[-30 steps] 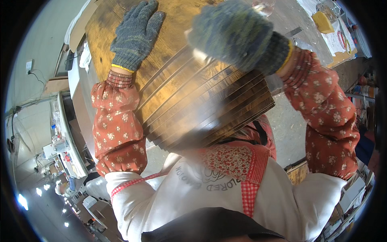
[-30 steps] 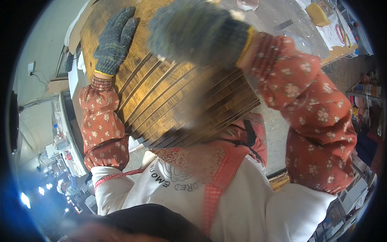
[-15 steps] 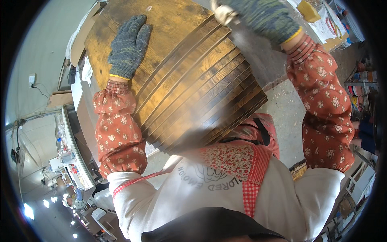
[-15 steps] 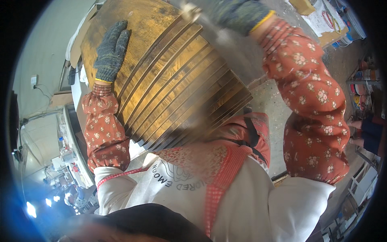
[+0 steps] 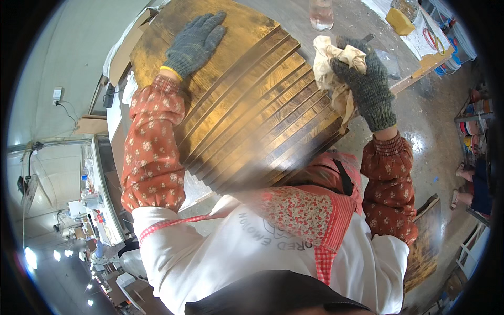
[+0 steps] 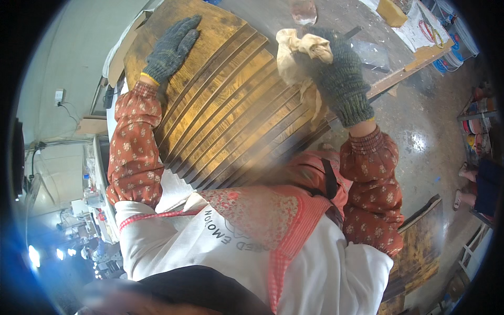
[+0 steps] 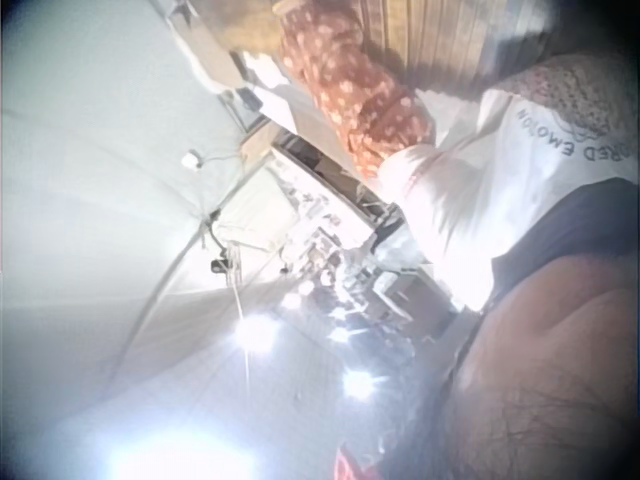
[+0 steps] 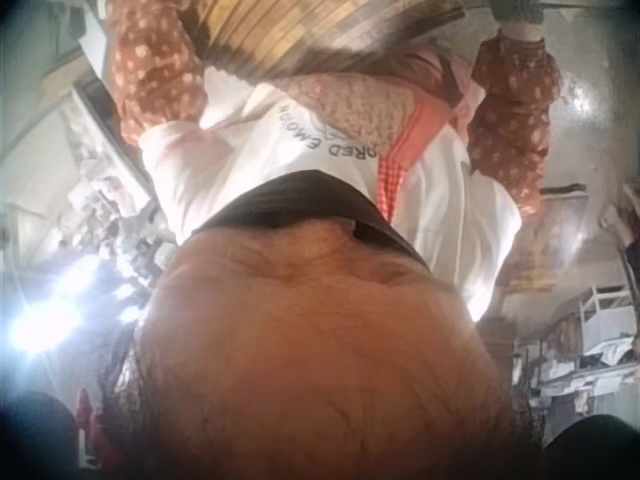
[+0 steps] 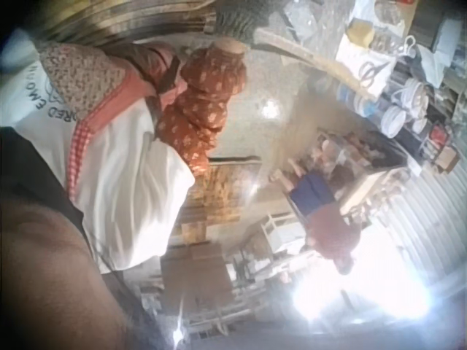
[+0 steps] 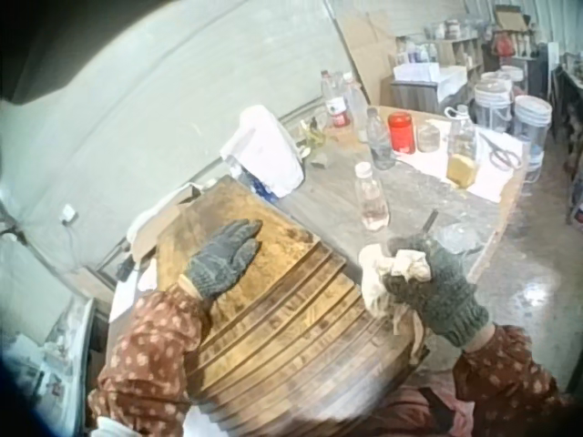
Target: The person wipes a stack of wooden boards with a cloth, repeatedly rubbing the surfaces and edges. They flip the stack over and continue wiping the other side. The boards remain stacked on the workbench during the process.
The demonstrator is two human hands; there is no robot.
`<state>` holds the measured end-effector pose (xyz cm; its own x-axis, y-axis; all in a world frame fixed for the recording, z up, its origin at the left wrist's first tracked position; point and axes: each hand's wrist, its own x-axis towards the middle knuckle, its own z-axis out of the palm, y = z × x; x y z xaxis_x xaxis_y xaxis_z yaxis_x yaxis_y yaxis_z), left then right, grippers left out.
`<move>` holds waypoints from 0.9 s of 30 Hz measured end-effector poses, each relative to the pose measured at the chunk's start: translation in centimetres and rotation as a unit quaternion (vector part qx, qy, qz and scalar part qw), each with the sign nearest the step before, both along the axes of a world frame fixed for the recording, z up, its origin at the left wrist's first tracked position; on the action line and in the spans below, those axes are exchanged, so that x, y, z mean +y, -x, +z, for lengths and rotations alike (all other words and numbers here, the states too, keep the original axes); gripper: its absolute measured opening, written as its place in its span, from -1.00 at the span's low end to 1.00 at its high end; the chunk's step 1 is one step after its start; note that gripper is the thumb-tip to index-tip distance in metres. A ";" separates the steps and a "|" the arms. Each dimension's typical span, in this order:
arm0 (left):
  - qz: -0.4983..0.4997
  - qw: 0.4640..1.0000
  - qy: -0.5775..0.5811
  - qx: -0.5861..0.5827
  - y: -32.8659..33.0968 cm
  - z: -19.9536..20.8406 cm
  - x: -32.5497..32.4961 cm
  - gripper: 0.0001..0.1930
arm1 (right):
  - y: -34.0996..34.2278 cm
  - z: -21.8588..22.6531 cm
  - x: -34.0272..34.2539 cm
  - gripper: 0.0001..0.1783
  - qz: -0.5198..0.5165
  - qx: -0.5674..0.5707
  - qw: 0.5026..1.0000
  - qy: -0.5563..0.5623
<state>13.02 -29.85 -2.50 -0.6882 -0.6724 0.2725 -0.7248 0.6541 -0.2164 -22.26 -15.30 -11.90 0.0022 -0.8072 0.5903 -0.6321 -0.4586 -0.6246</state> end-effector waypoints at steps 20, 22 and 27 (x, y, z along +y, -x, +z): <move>0.370 0.890 -0.030 0.266 -13.8 1.3 11.2 -0.40 | -7.2 4.6 -5.8 -0.33 0.097 0.036 0.988 -0.119; 0.402 0.814 -0.045 0.417 -14.4 -0.4 13.9 -0.38 | -7.2 5.4 -5.9 -0.38 0.111 0.094 0.984 -0.102; 0.338 0.783 -0.120 0.508 -15.5 -2.5 17.3 -0.46 | -7.6 6.9 -4.5 -0.48 0.151 0.121 0.977 -0.091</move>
<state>28.50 -12.53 -5.03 0.3368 -0.9054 0.2586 -0.6416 -0.0196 0.7668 -14.68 -19.79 -5.03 0.3782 -0.8393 0.3905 -0.6242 -0.5428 -0.5620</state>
